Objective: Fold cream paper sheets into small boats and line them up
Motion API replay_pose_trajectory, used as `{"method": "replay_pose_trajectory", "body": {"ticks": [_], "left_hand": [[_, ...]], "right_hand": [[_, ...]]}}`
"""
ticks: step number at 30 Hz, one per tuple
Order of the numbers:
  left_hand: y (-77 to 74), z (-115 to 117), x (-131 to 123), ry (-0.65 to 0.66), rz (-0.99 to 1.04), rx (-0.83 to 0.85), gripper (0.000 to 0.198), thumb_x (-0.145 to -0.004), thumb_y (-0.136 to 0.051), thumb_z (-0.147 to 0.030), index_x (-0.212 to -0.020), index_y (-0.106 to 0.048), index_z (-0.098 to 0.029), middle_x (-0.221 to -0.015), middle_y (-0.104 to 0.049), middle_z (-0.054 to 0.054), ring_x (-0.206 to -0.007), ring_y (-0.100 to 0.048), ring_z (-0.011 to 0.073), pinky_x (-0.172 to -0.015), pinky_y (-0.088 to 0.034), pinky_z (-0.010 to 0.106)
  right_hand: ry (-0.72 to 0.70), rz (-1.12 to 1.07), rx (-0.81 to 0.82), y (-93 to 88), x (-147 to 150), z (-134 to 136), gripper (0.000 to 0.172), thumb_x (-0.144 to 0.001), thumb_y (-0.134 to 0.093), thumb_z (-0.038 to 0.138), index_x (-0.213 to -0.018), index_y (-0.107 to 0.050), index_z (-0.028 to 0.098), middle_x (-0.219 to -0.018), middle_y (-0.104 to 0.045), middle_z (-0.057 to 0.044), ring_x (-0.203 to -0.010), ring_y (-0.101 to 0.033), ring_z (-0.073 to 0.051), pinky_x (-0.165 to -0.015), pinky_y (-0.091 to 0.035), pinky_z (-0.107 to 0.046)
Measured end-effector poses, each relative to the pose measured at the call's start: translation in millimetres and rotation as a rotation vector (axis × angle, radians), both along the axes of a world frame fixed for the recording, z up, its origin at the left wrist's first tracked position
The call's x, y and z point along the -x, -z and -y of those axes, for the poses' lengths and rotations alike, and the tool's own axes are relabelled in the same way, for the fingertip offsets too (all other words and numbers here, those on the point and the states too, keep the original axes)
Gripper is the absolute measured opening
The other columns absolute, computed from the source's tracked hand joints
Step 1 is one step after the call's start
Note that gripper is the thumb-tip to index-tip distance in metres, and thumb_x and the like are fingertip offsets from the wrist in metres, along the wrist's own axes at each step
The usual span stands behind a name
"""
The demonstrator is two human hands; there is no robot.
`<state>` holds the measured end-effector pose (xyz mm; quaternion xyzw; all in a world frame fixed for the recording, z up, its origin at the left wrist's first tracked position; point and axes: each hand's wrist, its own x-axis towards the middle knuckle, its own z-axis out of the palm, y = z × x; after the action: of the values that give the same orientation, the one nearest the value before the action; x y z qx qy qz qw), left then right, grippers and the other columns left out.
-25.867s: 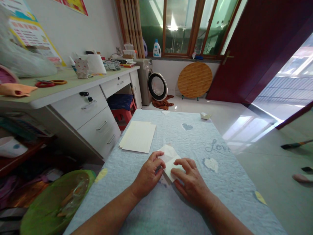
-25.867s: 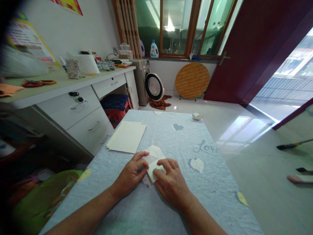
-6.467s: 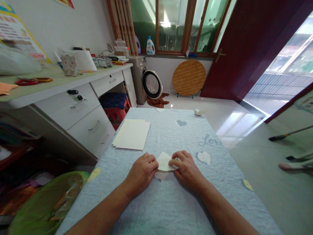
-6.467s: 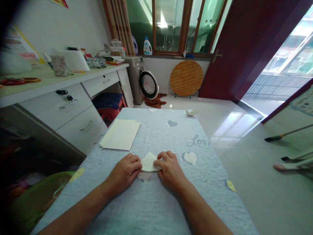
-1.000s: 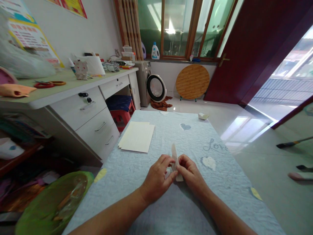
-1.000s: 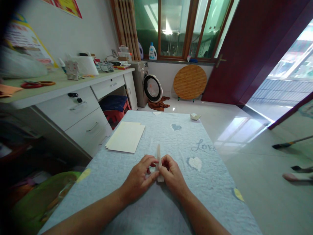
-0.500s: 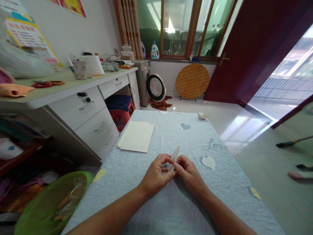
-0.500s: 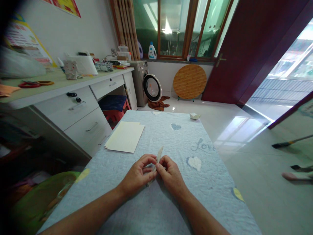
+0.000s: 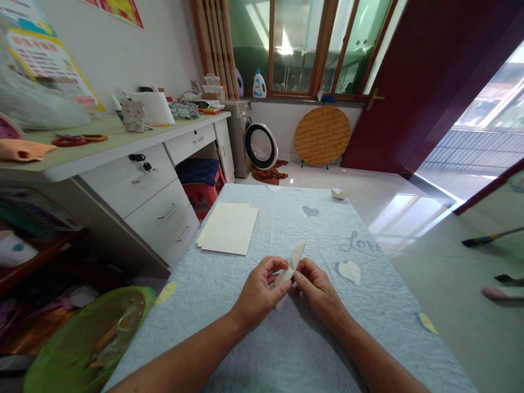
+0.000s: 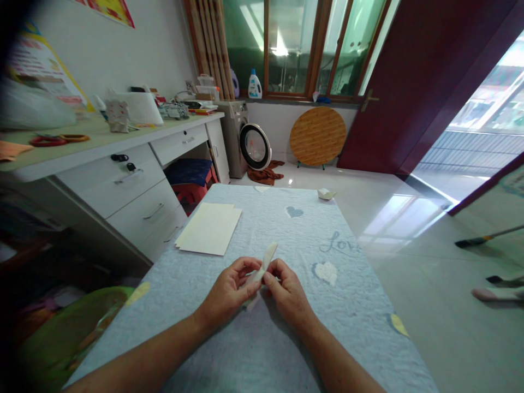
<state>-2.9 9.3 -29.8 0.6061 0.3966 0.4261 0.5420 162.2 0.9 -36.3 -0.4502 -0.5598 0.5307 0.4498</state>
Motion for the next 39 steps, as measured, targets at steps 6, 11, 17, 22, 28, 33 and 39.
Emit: {"method": "replay_pose_trajectory", "body": {"ticks": [6,11,17,22,28,33,39], "left_hand": [[-2.5,2.3,0.2,-0.017,-0.062,-0.151,0.010,-0.087,-0.063,-0.025,-0.093,-0.061,-0.018,-0.112,-0.062,0.008,-0.107,-0.061,0.0201,-0.096,-0.050,0.034],[-1.8,2.3,2.0,-0.025,-0.114,-0.202,0.008,-0.086,-0.063,-0.022,-0.093,-0.061,-0.019,-0.109,-0.063,0.007,-0.106,-0.061,0.0202,-0.097,-0.049,0.035],[-0.9,1.2,2.0,-0.048,-0.102,-0.183,0.008,-0.086,-0.064,-0.026,-0.088,-0.060,-0.019,-0.104,-0.065,0.006,-0.101,-0.063,0.0197,-0.094,-0.050,0.033],[-2.7,1.9,0.9,-0.041,-0.119,-0.192,0.008,-0.086,-0.064,-0.025,-0.083,-0.061,-0.019,-0.100,-0.065,0.005,-0.097,-0.063,0.0190,-0.090,-0.050,0.030],[-8.5,1.8,0.4,-0.068,-0.180,-0.153,0.011,-0.084,-0.067,-0.028,-0.090,-0.064,-0.019,-0.090,-0.066,0.003,-0.088,-0.062,0.0189,-0.083,-0.049,0.030],[-6.6,1.2,-0.3,-0.030,-0.182,-0.149,0.012,-0.086,-0.066,-0.031,-0.089,-0.066,-0.019,-0.089,-0.067,0.002,-0.090,-0.062,0.0189,-0.086,-0.048,0.030],[-1.5,0.0,-1.0,0.001,-0.164,-0.195,0.009,-0.080,-0.072,-0.024,-0.086,-0.066,-0.020,-0.105,-0.064,0.005,-0.102,-0.060,0.0207,-0.093,-0.047,0.033]], "right_hand": [[-0.026,-0.029,-0.004,-0.8,-0.7,0.5,0.028,-0.089,-0.057,0.048,-0.085,-0.056,0.020,-0.080,-0.056,0.000,-0.070,-0.052,-0.015,-0.063,-0.045,-0.028],[-0.017,-0.022,0.001,0.4,0.3,0.6,0.029,-0.090,-0.056,0.049,-0.086,-0.057,0.021,-0.081,-0.057,-0.001,-0.070,-0.052,-0.015,-0.063,-0.045,-0.027],[0.004,0.036,-0.010,-0.9,1.2,1.3,0.023,-0.088,-0.056,0.044,-0.086,-0.057,0.020,-0.078,-0.056,0.000,-0.067,-0.051,-0.014,-0.061,-0.043,-0.027],[0.024,0.076,-0.026,-0.4,1.6,0.9,0.012,-0.083,-0.055,0.031,-0.079,-0.054,0.020,-0.071,-0.052,0.002,-0.063,-0.048,-0.014,-0.057,-0.040,-0.026],[0.041,0.108,-0.023,-0.3,0.7,1.5,0.008,-0.082,-0.054,0.027,-0.077,-0.053,0.020,-0.068,-0.052,0.003,-0.062,-0.049,-0.013,-0.058,-0.040,-0.026],[0.043,0.098,-0.030,3.6,0.3,0.7,0.027,-0.089,-0.056,0.044,-0.077,-0.051,0.020,-0.065,-0.050,0.004,-0.061,-0.048,-0.013,-0.057,-0.038,-0.026],[0.068,0.035,0.006,4.2,3.7,-0.6,0.032,-0.088,-0.059,0.050,-0.083,-0.055,0.019,-0.070,-0.051,0.003,-0.063,-0.048,-0.013,-0.057,-0.037,-0.025]]}}
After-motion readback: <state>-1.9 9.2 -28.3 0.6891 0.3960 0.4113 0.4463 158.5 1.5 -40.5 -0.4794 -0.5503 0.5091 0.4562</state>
